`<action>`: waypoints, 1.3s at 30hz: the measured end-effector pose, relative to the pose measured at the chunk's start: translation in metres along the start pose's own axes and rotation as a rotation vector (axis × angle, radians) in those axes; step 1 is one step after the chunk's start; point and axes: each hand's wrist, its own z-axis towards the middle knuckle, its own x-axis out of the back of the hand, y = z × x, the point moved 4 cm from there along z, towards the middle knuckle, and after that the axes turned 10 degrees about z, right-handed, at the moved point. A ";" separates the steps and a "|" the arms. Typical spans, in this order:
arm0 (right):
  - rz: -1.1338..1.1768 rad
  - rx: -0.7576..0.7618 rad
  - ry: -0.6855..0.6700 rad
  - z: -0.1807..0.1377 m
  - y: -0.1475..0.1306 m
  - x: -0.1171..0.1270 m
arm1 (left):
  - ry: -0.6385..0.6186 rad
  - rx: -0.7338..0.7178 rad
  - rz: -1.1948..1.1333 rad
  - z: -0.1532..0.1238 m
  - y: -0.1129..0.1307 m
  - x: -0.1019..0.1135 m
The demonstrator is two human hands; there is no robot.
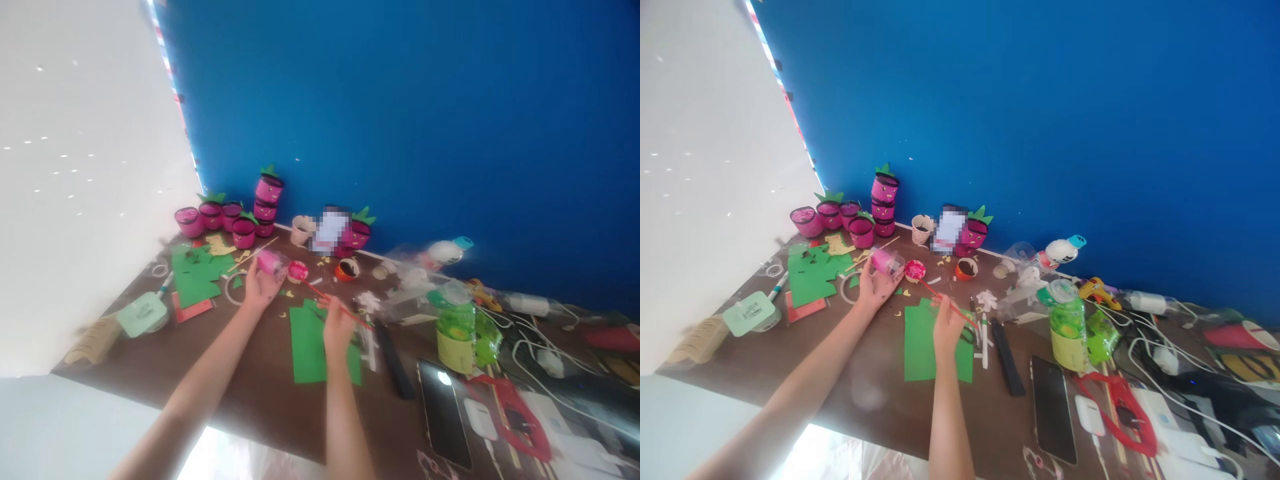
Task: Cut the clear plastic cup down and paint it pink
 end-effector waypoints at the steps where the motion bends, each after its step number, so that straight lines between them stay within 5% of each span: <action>1: 0.041 -0.027 0.003 0.000 0.004 0.001 | 0.000 0.000 0.000 0.000 0.000 0.000; 11: 0.404 -0.166 0.087 0.002 0.020 0.007 | 0.059 0.003 0.005 -0.003 0.002 -0.002; 26: 0.561 -0.167 0.302 -0.001 0.015 0.015 | 0.041 -0.052 -0.042 0.000 0.007 0.002; 32: 0.707 -0.147 0.220 -0.001 0.012 0.015 | 0.034 -0.091 -0.026 -0.004 0.009 -0.001; 39: 0.781 -0.275 0.104 -0.008 0.017 -0.003 | -0.111 -0.072 0.047 -0.008 0.001 -0.008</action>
